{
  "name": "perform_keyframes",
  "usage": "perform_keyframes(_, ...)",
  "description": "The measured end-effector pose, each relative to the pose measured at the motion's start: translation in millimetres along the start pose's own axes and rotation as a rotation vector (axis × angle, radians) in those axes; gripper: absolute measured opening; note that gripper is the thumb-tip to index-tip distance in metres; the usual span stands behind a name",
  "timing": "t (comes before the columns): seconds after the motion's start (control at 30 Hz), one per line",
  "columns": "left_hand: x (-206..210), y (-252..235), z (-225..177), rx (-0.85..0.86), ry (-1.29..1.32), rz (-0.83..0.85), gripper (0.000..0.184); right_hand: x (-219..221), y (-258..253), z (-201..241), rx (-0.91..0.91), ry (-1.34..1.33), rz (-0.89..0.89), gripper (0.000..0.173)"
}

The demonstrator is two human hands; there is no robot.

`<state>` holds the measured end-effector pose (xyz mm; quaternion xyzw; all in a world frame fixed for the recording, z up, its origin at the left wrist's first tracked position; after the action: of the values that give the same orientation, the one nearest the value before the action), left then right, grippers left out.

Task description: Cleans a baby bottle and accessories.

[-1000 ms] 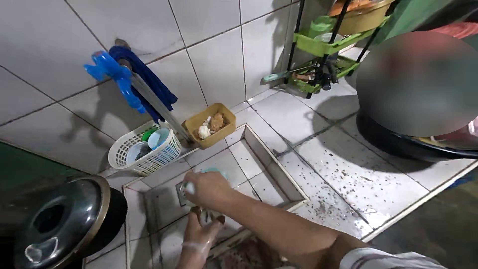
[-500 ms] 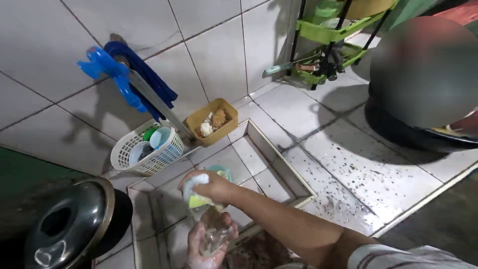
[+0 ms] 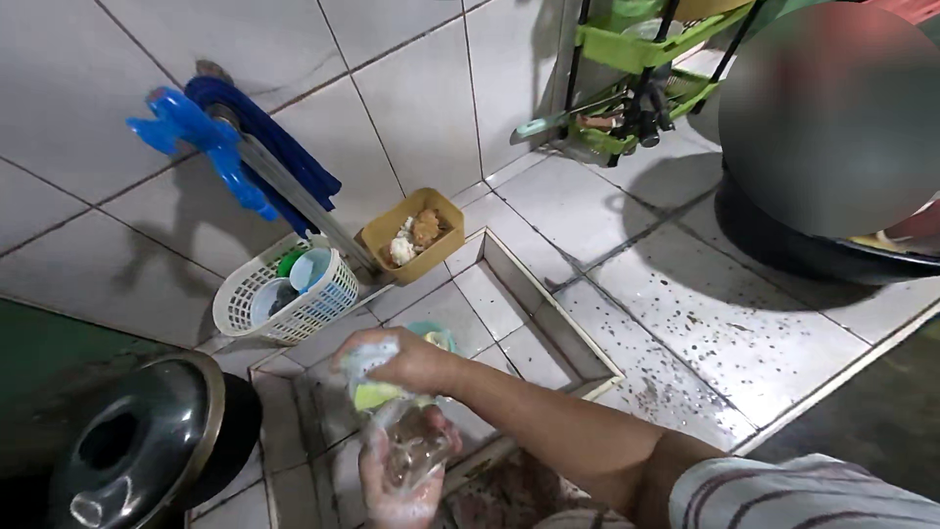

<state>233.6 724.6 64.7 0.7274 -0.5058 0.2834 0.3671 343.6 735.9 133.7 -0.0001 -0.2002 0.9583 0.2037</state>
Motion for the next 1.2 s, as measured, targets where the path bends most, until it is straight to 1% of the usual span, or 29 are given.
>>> perform_keyframes(0.03,-5.9,-1.6,-0.6,0.02,0.018,-0.081,0.05,-1.7,2.1,-4.9,0.046,0.062,-0.024,0.032)
perform_keyframes(0.07,-12.7,-1.3,-2.8,0.067,0.006,-0.208,0.049,0.0,6.2,-6.5,0.106,0.182,-0.017,0.037)
perform_keyframes(0.1,-16.7,0.0,-5.6,0.11,-0.036,-0.338,0.047,4.3,11.5,-6.6,0.17,0.313,0.007,0.041)
perform_keyframes(0.17,-20.7,1.4,-7.2,0.166,-0.076,-0.502,0.042,12.4,18.9,-6.2,0.252,0.495,0.089,0.045)
perform_keyframes(0.27,-28.9,6.1,0.6,0.201,-0.092,-0.682,0.043,17.8,29.4,-4.3,0.348,0.65,0.155,0.045)
perform_keyframes(0.33,-30.1,13.5,5.1,0.182,-0.135,-0.754,0.041,19.8,35.9,1.6,0.384,0.7,0.192,0.047)
perform_keyframes(0.4,-37.3,30.5,5.4,0.189,-0.27,-0.732,0.047,30.6,47.9,4.7,0.368,0.724,0.255,0.051)
perform_keyframes(0.43,-39.8,41.1,2.9,0.191,-0.381,-0.75,0.047,39.1,55.6,6.2,0.317,0.729,0.276,0.051)
perform_keyframes(0.47,-38.2,50.0,-0.2,0.189,-0.415,-0.808,0.049,47.3,63.4,6.6,0.215,0.739,0.261,0.05)
perform_keyframes(0.5,-36.9,55.5,-3.9,0.189,-0.455,-0.841,0.05,52.5,70.6,5.9,0.073,0.73,0.201,0.046)
perform_keyframes(0.53,-34.1,58.0,-8.2,0.21,-0.467,-0.844,0.049,53.6,76.7,5.2,-0.092,0.701,0.114,0.041)
perform_keyframes(0.57,-29.7,56.9,-13.0,0.25,-0.438,-0.805,0.046,51.0,80.7,3.8,-0.24,0.677,0.041,0.037)
perform_keyframes(0.6,-28.0,49.5,-16.5,0.288,-0.317,-0.763,0.039,46.4,81.8,4.0,-0.357,0.674,-0.009,0.035)
perform_keyframes(0.63,-27.2,37.7,-16.9,0.3,-0.145,-0.679,0.039,42.1,81.0,5.7,-0.441,0.701,-0.039,0.035)
perform_keyframes(0.67,-26.6,26.7,-15.6,0.283,-0.015,-0.585,0.044,38.5,78.2,8.7,-0.479,0.74,-0.061,0.034)
perform_keyframes(0.7,-25.8,18.6,-14.6,0.262,0.038,-0.545,0.046,34.8,72.5,13.0,-0.472,0.771,-0.083,0.035)
perform_keyframes(0.77,-25.3,9.1,-12.2,0.221,0.091,-0.544,0.048,26.2,54.0,18.3,-0.351,0.752,-0.092,0.042)
perform_keyframes(0.8,-26.2,6.7,-11.5,0.212,0.103,-0.538,0.049,22.8,44.0,16.8,-0.226,0.694,-0.052,0.041)
perform_keyframes(0.87,-32.3,4.5,-11.9,0.204,0.113,-0.492,0.047,16.7,27.2,11.0,0.022,0.485,0.058,0.035)
perform_keyframes(0.93,-33.0,6.6,-11.0,0.147,0.095,-0.418,0.045,8.7,14.7,0.5,0.195,0.312,0.161,0.035)
perform_keyframes(1.0,-34.1,10.4,-2.7,0.057,0.146,-0.356,0.047,-2.1,7.6,-7.9,0.241,0.239,0.132,0.034)
perform_keyframes(1.07,-34.9,8.5,4.5,-0.026,0.191,-0.273,0.055,-9.7,4.8,-11.1,0.187,0.23,0.074,0.034)
perform_keyframes(1.1,-35.8,8.1,4.9,-0.046,0.126,-0.286,0.058,-11.5,5.7,-11.5,0.167,0.258,0.06,0.034)
perform_keyframes(1.13,-37.2,8.8,3.2,-0.041,-0.017,-0.341,0.057,-13.1,7.5,-12.2,0.181,0.317,0.047,0.034)
perform_keyframes(1.17,-38.3,10.1,-0.1,-0.02,-0.219,-0.399,0.05,-14.5,9.9,-13.4,0.238,0.426,0.042,0.035)
perform_keyframes(1.2,-36.5,10.3,-4.4,0.005,-0.507,-0.438,0.044,-14.5,12.0,-13.6,0.306,0.576,0.049,0.038)
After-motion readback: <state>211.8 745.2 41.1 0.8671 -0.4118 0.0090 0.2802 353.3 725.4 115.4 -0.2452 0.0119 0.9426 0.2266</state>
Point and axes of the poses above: each hand's wrist, its own y-axis away from the middle knuckle, its own x-axis out of the palm, z = x × y, the point moved 8 cm from there along -y, towards the middle knuckle, and after that the axes turned 7 degrees about -x, right-handed, at the moved point
